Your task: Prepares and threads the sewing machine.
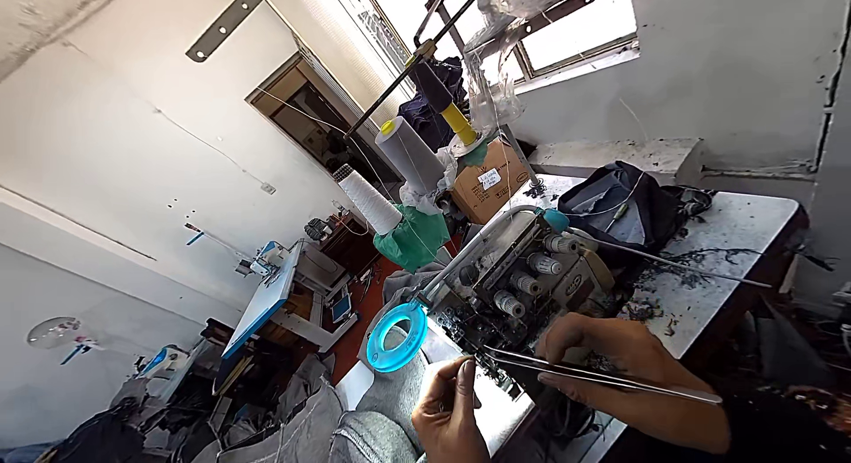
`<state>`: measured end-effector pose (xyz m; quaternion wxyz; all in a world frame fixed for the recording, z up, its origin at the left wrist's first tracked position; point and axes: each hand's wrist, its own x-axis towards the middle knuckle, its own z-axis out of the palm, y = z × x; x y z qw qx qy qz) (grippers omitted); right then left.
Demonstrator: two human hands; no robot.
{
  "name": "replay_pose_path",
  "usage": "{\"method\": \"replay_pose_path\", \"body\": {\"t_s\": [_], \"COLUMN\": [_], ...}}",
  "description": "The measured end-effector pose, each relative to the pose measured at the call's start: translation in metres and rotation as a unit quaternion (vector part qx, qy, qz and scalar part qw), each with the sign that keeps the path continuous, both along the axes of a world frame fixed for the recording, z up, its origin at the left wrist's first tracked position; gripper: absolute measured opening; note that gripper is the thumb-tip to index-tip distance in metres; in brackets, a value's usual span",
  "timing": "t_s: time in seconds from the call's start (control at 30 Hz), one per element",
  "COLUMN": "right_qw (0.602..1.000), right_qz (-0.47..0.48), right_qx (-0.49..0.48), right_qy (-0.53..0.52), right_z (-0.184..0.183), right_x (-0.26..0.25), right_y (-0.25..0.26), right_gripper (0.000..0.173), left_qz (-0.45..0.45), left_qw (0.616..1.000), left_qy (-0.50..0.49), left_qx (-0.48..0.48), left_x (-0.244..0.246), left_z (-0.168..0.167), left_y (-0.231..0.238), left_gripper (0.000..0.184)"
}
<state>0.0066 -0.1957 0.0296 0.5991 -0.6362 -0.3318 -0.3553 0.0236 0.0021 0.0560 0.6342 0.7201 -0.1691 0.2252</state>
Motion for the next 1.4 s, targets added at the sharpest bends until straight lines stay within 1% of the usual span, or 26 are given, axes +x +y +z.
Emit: {"method": "replay_pose_path", "body": {"t_s": [0.1, 0.17, 0.27, 0.53, 0.67, 0.73, 0.83, 0.97, 1.4], "right_qw": [0.999, 0.997, 0.996, 0.998, 0.999, 0.999, 0.999, 0.999, 0.998], "right_qz": [0.037, 0.044, 0.049, 0.034, 0.031, 0.021, -0.005, -0.034, -0.065], "right_qx": [0.026, 0.055, 0.071, 0.053, 0.04, 0.036, 0.031, 0.021, 0.006], "right_qy": [0.009, 0.015, 0.017, 0.017, 0.008, 0.011, 0.01, 0.002, -0.003], "right_z": [-0.003, -0.004, -0.004, -0.006, -0.004, -0.002, 0.0, 0.002, 0.002], "right_x": [0.005, 0.007, 0.008, 0.011, 0.015, 0.018, 0.027, 0.035, 0.037], "right_y": [0.004, 0.007, 0.008, 0.013, 0.012, 0.012, 0.014, 0.019, 0.026], "right_gripper": [0.016, 0.014, 0.013, 0.01, 0.011, 0.012, 0.012, 0.009, 0.007], "left_qz": [-0.018, -0.027, -0.028, -0.029, -0.035, -0.016, 0.033, 0.069, 0.079], "left_qw": [1.0, 0.999, 0.999, 0.997, 0.998, 0.999, 0.998, 0.996, 0.996], "left_qy": [0.008, 0.012, 0.015, 0.028, 0.014, 0.011, 0.009, 0.011, 0.008], "left_qx": [-0.021, -0.034, -0.043, -0.06, -0.047, -0.038, -0.055, -0.055, -0.043], "left_x": [0.0, 0.0, -0.001, -0.001, 0.0, 0.0, -0.002, -0.008, -0.015], "left_z": [-0.001, -0.002, -0.002, -0.003, -0.007, -0.005, -0.002, 0.0, -0.004], "left_y": [0.0, 0.0, 0.0, 0.0, 0.007, 0.012, 0.019, 0.025, 0.028], "left_gripper": [0.015, 0.017, 0.017, 0.018, 0.017, 0.022, 0.027, 0.032, 0.033]}}
